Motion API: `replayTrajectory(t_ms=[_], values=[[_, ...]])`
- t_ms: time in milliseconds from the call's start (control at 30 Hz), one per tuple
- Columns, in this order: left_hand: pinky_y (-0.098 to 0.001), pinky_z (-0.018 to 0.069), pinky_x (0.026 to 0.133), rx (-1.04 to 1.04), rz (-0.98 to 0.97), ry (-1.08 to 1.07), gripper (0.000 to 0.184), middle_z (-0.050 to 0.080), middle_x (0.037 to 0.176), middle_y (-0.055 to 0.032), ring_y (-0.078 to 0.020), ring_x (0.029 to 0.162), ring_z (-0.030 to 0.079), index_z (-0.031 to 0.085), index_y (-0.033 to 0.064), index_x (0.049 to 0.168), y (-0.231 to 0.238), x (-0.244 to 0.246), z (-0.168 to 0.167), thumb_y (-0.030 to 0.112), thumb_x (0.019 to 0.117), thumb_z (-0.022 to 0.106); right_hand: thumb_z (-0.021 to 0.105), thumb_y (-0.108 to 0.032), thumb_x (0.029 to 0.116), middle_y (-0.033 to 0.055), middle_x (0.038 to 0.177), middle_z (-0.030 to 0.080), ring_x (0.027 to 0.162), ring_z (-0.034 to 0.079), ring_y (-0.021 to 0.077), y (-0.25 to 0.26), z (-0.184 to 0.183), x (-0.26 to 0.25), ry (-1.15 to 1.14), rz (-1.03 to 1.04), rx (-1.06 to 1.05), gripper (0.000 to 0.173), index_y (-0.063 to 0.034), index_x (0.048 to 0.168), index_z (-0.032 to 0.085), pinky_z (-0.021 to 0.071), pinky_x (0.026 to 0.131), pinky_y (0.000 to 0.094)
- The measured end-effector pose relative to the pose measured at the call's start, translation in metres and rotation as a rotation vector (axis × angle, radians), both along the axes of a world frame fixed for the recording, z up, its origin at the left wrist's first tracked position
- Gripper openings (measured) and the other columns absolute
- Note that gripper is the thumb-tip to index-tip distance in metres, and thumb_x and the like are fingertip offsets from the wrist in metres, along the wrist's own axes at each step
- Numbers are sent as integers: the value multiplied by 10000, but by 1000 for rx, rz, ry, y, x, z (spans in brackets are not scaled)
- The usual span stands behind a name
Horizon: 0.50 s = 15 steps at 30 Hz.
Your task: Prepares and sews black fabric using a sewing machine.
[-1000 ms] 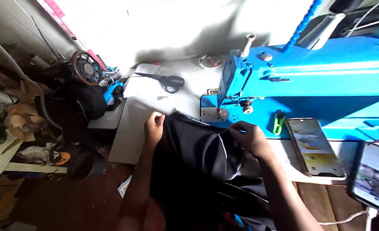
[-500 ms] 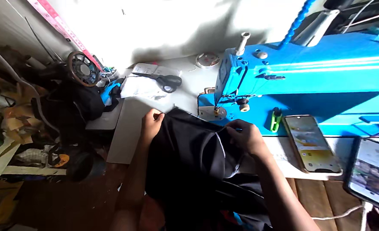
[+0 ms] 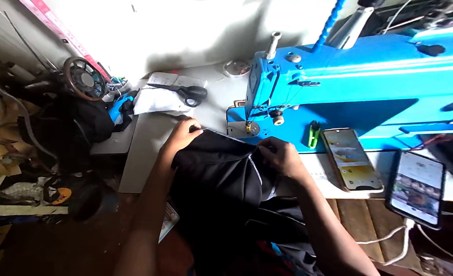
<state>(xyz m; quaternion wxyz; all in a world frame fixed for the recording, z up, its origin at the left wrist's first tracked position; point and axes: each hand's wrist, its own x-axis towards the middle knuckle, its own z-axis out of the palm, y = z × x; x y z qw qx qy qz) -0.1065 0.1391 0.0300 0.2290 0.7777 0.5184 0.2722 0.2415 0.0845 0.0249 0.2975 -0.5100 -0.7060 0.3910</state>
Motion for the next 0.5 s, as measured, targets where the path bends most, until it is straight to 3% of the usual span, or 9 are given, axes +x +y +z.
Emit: replayTrajectory(t_ms=[67,133,167,233,300,367,433,500], values=[[-416,557,853,-36,43,-65,182,707,1016,-174,-228,930,683,682,-57,1051,-16,-7,8,103,965,669,607,-141,1025,49,767,685,554,607,61,0,0,-1,8,5,7,166,-21,1113,681,541,564,243],[-353,562,793,7,85,-105,164,707,957,-128,-165,859,676,683,-31,1051,-34,-15,9,99,951,677,604,-144,1026,47,763,682,545,599,62,1,-1,-2,-3,17,12,166,-26,1113,682,536,555,245],[-370,568,821,51,132,-93,181,712,1000,-137,-185,906,686,684,-27,1075,-46,-17,12,98,943,686,604,-146,1026,49,760,682,544,598,67,1,-1,-3,-14,20,15,167,-29,1115,685,534,555,252],[-487,527,972,134,282,-29,254,670,1192,-208,-316,1122,649,659,-35,1170,-83,-9,25,89,952,697,604,-151,1027,48,767,685,553,602,67,1,0,-4,-25,23,22,169,-34,1116,687,537,560,257],[-476,541,939,291,407,-27,190,691,1119,-189,-302,1086,658,706,-21,1058,-108,10,28,125,936,716,608,-145,1021,53,769,686,563,605,76,1,0,-3,-30,24,30,169,-31,1114,691,539,568,271],[-432,563,924,342,344,-16,169,717,1059,-119,-235,1047,679,756,37,948,-125,41,23,199,899,751,608,-147,1021,51,760,685,569,614,84,2,0,-2,-39,32,29,166,-35,1112,690,548,574,281],[-469,535,975,299,192,108,240,726,1142,-94,-253,1125,670,791,89,1011,-134,74,13,300,900,757,606,-150,1020,48,764,692,579,628,85,1,-1,-1,-27,49,33,171,-30,1113,685,558,581,280],[-511,507,999,299,92,203,291,725,1192,-89,-279,1181,655,779,115,1120,-129,97,0,310,905,751,601,-140,1014,39,772,697,589,646,68,1,-2,1,21,70,42,171,-21,1115,672,573,590,257]])
